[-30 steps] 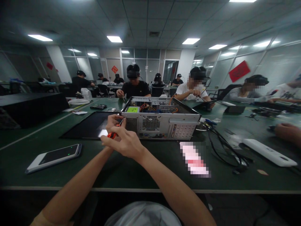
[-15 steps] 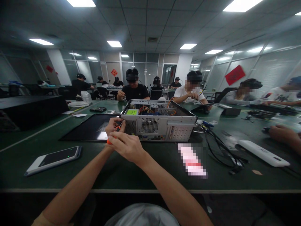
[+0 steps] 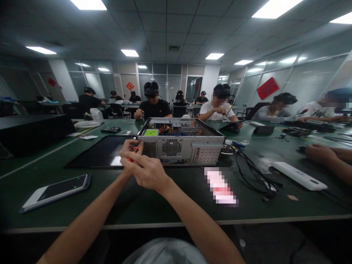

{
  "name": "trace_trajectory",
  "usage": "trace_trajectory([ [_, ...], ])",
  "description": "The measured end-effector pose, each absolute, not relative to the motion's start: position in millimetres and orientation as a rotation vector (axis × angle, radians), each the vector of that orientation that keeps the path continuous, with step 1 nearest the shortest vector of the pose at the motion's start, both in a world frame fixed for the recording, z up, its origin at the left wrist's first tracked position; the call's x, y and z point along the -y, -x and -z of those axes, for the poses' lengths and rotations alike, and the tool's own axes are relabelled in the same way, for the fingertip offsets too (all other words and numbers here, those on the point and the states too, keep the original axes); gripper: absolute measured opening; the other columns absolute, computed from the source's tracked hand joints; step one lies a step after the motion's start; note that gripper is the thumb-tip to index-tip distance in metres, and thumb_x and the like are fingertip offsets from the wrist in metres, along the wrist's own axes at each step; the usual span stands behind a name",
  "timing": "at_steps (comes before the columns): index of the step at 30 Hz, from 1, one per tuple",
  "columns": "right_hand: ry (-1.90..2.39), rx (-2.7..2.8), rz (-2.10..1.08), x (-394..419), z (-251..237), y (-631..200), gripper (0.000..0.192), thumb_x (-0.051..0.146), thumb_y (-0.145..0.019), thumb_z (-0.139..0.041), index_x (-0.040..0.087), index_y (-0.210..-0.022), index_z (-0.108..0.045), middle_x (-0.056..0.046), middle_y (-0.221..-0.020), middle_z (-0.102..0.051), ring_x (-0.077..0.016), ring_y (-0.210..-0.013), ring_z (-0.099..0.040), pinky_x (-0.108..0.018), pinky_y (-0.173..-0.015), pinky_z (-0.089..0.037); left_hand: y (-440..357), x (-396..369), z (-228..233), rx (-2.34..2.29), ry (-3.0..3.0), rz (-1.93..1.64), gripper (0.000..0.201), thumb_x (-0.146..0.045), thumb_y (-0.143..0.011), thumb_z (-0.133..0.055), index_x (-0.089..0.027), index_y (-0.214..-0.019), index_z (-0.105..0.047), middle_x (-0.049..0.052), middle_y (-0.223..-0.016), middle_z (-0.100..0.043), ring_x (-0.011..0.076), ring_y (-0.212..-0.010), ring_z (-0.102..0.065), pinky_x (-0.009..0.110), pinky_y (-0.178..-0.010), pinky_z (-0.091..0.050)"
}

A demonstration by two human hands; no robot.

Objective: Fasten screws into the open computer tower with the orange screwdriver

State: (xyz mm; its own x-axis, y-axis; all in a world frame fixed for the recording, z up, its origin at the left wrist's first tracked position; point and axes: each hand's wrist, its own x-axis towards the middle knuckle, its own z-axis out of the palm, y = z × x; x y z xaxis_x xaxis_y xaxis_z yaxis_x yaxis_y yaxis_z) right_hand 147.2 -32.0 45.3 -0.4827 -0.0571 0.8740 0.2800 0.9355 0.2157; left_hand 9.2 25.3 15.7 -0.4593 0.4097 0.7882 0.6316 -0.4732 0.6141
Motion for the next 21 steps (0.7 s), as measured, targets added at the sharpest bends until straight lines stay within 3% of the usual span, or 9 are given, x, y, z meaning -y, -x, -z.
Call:
trace_trajectory([
  [7,0.167,1.972,0.407,31,-36,-142,0.019,0.029,-0.096,-0.055,0.020,-0.107,-0.067,-0.009,-0.117,-0.067,-0.0156,-0.103,-0.066,-0.027,-0.088,-0.055,-12,-28,-14,1.463,1.532,2.107,0.022,-0.041,-0.083,-0.066,-0.020,-0.087,-0.061,-0.003,-0.069,-0.062,0.0092,-0.054,-0.054,0.020,-0.052,-0.042],
  [14,0.303,1.954,0.368,30,-31,-143,0.024,0.036,-0.098,-0.054,0.019,-0.114,-0.061,-0.009,-0.112,-0.064,-0.0143,-0.101,-0.065,-0.022,-0.080,-0.054,-13,-25,-16,1.439,1.572,2.146,0.023,-0.041,-0.084,-0.066,-0.020,-0.082,-0.058,-0.004,-0.069,-0.062,0.0071,-0.049,-0.051,0.019,-0.048,-0.039],
  [18,0.288,1.898,0.333,31,-32,-143,0.023,0.041,-0.095,-0.059,0.018,-0.099,-0.063,-0.008,-0.102,-0.065,-0.0119,-0.085,-0.066,-0.020,-0.074,-0.054,-13,-25,-18,1.440,1.574,2.138,0.022,-0.040,-0.083,-0.066,-0.020,-0.083,-0.057,-0.003,-0.072,-0.064,0.0065,-0.048,-0.051,0.019,-0.047,-0.038],
  [21,0.258,1.941,0.375,33,-32,-143,0.020,0.036,-0.096,-0.059,0.018,-0.100,-0.066,-0.006,-0.098,-0.066,-0.0093,-0.078,-0.065,-0.017,-0.071,-0.052,-12,-29,-15,1.471,1.540,2.138,0.021,-0.039,-0.082,-0.066,-0.021,-0.084,-0.057,-0.003,-0.072,-0.065,0.0063,-0.046,-0.050,0.019,-0.047,-0.038],
])
